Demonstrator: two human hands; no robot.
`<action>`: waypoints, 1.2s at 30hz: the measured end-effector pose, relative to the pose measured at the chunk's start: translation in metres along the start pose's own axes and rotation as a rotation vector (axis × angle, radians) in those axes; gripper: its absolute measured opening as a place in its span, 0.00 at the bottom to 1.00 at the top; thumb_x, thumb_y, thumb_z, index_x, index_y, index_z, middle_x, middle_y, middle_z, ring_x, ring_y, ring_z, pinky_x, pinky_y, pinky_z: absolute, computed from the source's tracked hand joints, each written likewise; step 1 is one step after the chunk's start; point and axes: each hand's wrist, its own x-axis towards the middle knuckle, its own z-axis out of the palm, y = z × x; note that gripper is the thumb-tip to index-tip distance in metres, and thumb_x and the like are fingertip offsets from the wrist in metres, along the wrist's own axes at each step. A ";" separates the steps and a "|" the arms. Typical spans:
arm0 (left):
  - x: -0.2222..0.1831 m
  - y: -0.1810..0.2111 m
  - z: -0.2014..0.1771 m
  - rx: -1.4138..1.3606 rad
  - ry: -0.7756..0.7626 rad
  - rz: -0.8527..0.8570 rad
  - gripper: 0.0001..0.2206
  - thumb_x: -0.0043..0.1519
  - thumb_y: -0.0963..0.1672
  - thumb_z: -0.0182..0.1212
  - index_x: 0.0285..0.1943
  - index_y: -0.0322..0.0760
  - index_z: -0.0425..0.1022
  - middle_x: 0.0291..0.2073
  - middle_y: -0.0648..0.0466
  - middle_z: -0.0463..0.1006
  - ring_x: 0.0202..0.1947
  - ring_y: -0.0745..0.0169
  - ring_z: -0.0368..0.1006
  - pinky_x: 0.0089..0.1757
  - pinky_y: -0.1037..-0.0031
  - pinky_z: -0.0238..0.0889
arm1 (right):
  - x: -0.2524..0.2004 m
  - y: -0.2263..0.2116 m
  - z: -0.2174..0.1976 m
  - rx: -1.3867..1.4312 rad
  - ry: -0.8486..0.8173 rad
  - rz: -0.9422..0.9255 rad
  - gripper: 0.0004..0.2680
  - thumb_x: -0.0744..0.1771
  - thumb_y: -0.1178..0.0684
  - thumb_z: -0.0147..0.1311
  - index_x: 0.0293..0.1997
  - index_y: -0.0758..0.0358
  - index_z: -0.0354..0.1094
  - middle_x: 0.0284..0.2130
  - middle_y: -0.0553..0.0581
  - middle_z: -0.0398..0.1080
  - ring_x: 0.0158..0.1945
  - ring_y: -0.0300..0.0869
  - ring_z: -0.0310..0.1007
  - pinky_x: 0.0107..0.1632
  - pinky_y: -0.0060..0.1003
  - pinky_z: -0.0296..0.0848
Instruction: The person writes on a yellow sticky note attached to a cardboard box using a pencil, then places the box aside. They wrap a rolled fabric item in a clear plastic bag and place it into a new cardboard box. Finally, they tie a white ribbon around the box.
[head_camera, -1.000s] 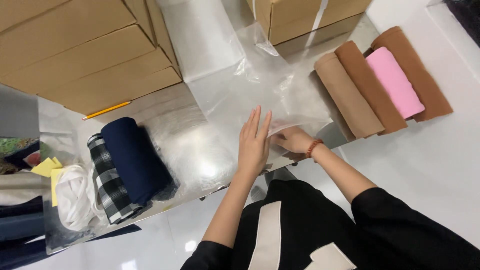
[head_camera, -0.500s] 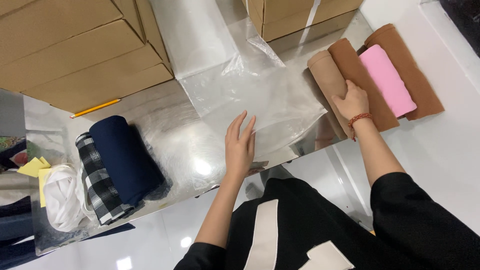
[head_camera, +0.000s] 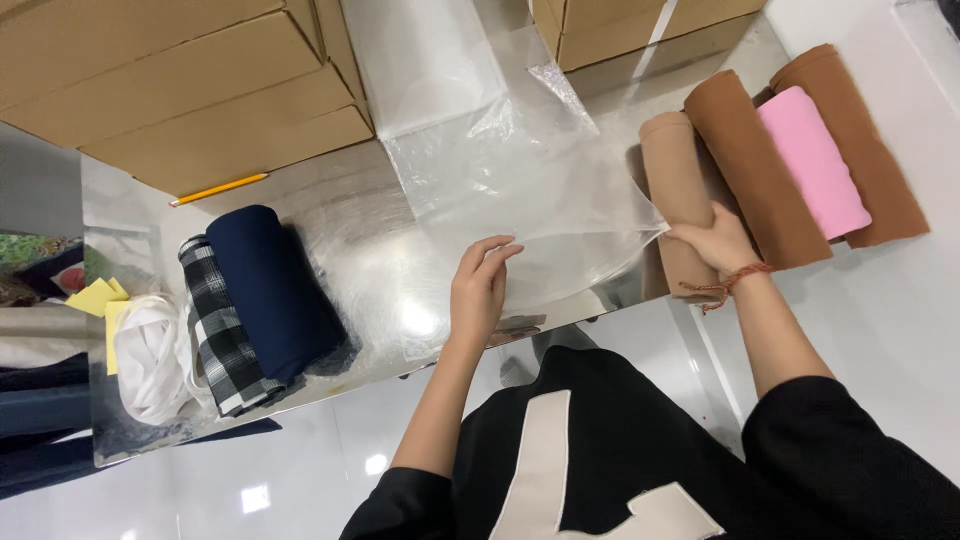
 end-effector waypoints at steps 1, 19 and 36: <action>0.000 0.001 0.000 0.001 0.003 -0.003 0.17 0.64 0.32 0.60 0.51 0.46 0.83 0.51 0.59 0.81 0.56 0.59 0.78 0.54 0.68 0.77 | -0.006 0.000 -0.005 -0.003 -0.003 -0.001 0.30 0.60 0.42 0.73 0.65 0.65 0.69 0.56 0.73 0.74 0.63 0.64 0.71 0.60 0.60 0.72; 0.006 0.014 -0.005 -0.121 -0.133 0.019 0.41 0.53 0.26 0.35 0.79 0.40 0.61 0.77 0.52 0.64 0.75 0.49 0.61 0.72 0.62 0.56 | -0.080 -0.073 -0.008 0.184 -0.840 0.353 0.15 0.65 0.54 0.60 0.55 0.73 0.71 0.36 0.73 0.73 0.29 0.61 0.73 0.27 0.54 0.71; -0.014 0.074 -0.017 0.020 -0.230 0.222 0.36 0.63 0.28 0.46 0.81 0.47 0.61 0.78 0.59 0.63 0.81 0.48 0.56 0.70 0.58 0.55 | 0.067 -0.053 0.224 1.264 -0.745 0.513 0.31 0.67 0.35 0.65 0.70 0.70 0.60 0.62 0.71 0.71 0.62 0.62 0.76 0.65 0.64 0.72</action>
